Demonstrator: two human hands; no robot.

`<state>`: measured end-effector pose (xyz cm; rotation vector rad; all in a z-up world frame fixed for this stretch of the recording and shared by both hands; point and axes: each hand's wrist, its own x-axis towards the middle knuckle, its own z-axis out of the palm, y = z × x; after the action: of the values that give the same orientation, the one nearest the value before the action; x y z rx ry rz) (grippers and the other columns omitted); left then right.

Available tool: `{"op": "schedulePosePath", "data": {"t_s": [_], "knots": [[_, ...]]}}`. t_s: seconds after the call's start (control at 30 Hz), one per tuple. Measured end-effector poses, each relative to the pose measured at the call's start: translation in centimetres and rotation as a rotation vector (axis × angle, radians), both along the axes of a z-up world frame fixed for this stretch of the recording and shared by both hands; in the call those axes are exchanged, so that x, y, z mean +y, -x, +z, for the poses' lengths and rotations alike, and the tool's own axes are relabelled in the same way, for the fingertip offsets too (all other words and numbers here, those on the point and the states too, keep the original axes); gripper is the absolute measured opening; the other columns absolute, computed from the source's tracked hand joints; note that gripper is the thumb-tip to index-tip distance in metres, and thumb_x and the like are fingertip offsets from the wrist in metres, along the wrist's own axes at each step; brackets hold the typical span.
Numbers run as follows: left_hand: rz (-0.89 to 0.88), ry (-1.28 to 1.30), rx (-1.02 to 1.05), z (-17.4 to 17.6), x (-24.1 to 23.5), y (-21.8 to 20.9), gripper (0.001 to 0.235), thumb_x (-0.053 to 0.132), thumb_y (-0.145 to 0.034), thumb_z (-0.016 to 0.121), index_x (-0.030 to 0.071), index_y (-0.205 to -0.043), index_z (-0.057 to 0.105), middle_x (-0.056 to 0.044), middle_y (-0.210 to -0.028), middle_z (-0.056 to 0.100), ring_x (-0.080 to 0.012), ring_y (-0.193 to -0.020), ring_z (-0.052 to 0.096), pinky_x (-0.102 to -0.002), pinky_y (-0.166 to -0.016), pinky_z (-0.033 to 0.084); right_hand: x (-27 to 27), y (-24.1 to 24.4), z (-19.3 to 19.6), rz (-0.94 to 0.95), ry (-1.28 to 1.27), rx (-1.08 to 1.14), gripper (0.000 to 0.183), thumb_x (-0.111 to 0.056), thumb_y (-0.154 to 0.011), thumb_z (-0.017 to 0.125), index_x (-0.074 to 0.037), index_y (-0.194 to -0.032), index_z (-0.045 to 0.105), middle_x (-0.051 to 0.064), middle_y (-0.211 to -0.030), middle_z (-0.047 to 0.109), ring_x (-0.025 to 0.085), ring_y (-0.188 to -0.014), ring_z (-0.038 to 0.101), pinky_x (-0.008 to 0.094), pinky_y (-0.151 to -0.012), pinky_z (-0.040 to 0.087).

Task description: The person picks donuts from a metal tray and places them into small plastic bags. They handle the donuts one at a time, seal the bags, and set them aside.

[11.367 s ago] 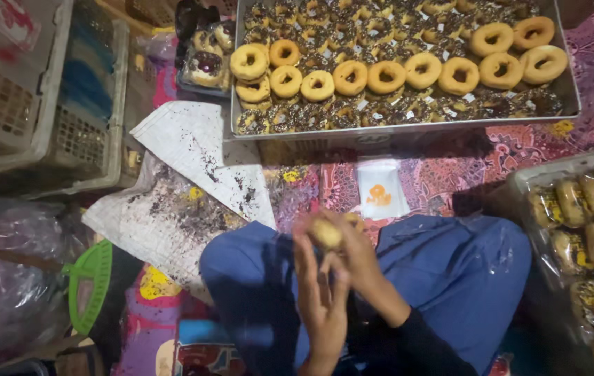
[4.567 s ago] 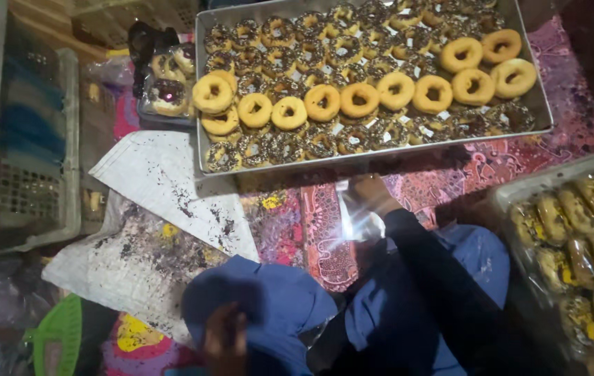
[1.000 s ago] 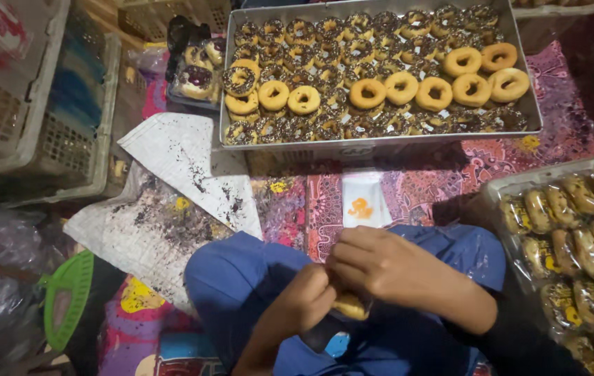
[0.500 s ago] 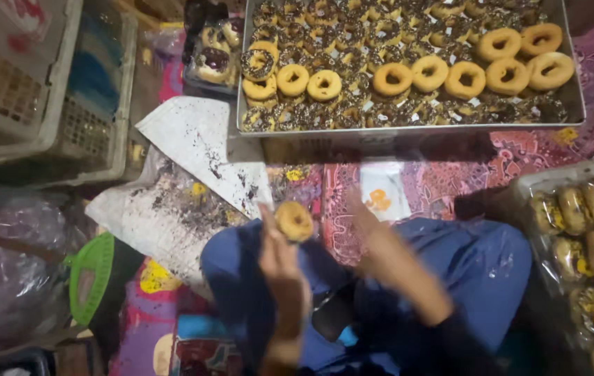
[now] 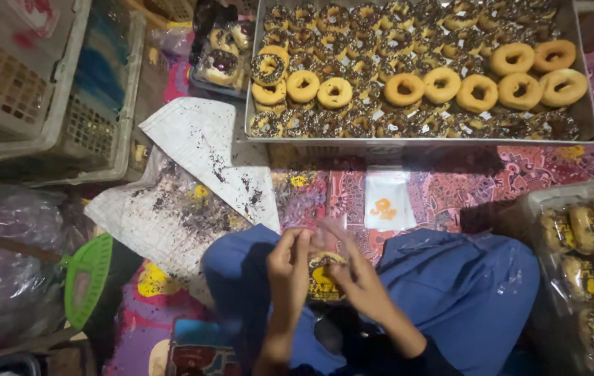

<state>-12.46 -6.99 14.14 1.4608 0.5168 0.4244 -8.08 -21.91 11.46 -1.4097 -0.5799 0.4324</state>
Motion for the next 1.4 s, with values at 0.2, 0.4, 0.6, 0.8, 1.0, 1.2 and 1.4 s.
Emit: {"op": "schedulePosePath", "data": {"t_s": [0.2,0.4,0.6,0.8,1.0,1.2,1.4], "knots": [[0.110,-0.167,0.145,0.0,0.5,0.0,0.019,0.018,-0.102,0.057,0.003,-0.100,0.067,-0.004,-0.066,0.070,-0.0078,-0.059,0.068,-0.025,-0.057,0.055,1.0,-2.6,-1.8,-0.173,-0.005,0.284,0.022,-0.020,-0.103,0.066,0.000,-0.104,0.072,0.010,-0.104,0.074,0.017,-0.096,0.069,0.031,-0.086,0.054],[0.332,-0.900,-0.007,-4.2,5.6,2.2,0.013,0.017,-0.098,0.065,0.006,-0.093,0.070,-0.009,-0.088,0.072,-0.0265,-0.082,0.068,-0.038,-0.076,0.053,6.6,-1.1,-10.6,-0.375,0.088,0.387,0.015,-0.016,-0.095,0.072,-0.008,-0.084,0.068,0.003,-0.078,0.072,0.011,-0.070,0.063,0.029,-0.063,0.050],[0.162,-0.481,0.460,-10.2,7.1,9.6,0.027,0.029,-0.093,0.071,0.004,-0.084,0.068,-0.012,-0.069,0.066,-0.0220,-0.066,0.059,-0.034,-0.061,0.048,6.5,2.7,-17.0,-0.070,0.294,0.540,0.024,-0.020,-0.093,0.078,-0.007,-0.075,0.068,0.006,-0.071,0.072,0.011,-0.059,0.061,0.030,-0.055,0.049],[0.201,-0.361,0.273,-15.9,8.7,3.6,0.009,0.016,-0.084,0.072,0.007,-0.082,0.074,-0.007,-0.072,0.071,-0.0120,-0.067,0.062,-0.028,-0.063,0.052,-3.5,-16.2,-20.6,-0.197,1.066,-0.365,0.023,-0.028,-0.085,0.065,-0.011,-0.096,0.077,0.018,-0.082,0.073,0.041,-0.074,0.070,0.051,-0.064,0.055],[-0.053,-0.316,0.262,-19.9,-0.3,-8.2,0.011,0.013,-0.083,0.076,0.007,-0.083,0.067,-0.009,-0.075,0.069,-0.0243,-0.070,0.068,-0.039,-0.068,0.054,-6.0,-26.7,-23.9,0.216,1.441,-0.831,0.045,-0.036,-0.073,0.072,-0.011,-0.111,0.073,0.012,-0.119,0.065,0.030,-0.115,0.062,0.045,-0.089,0.048],[0.033,-0.921,0.282,-17.8,-3.9,-9.8,0.031,0.012,-0.085,0.069,0.003,-0.115,0.066,-0.019,-0.122,0.061,-0.0385,-0.118,0.057,-0.047,-0.101,0.044,-5.3,-25.5,-21.3,0.184,1.280,-0.831,0.015,-0.028,-0.084,0.066,-0.018,-0.083,0.076,0.002,-0.091,0.073,0.021,-0.093,0.070,0.043,-0.106,0.041],[-0.154,-0.468,0.043,-13.6,-6.3,-14.5,0.048,0.027,-0.092,0.071,-0.002,-0.129,0.060,-0.023,-0.119,0.062,-0.0385,-0.108,0.062,-0.044,-0.092,0.050,-7.5,-18.5,-10.8,0.202,1.229,-1.123,0.013,-0.017,-0.080,0.063,-0.017,-0.077,0.076,0.002,-0.081,0.070,0.021,-0.089,0.067,0.043,-0.090,0.044]]}}
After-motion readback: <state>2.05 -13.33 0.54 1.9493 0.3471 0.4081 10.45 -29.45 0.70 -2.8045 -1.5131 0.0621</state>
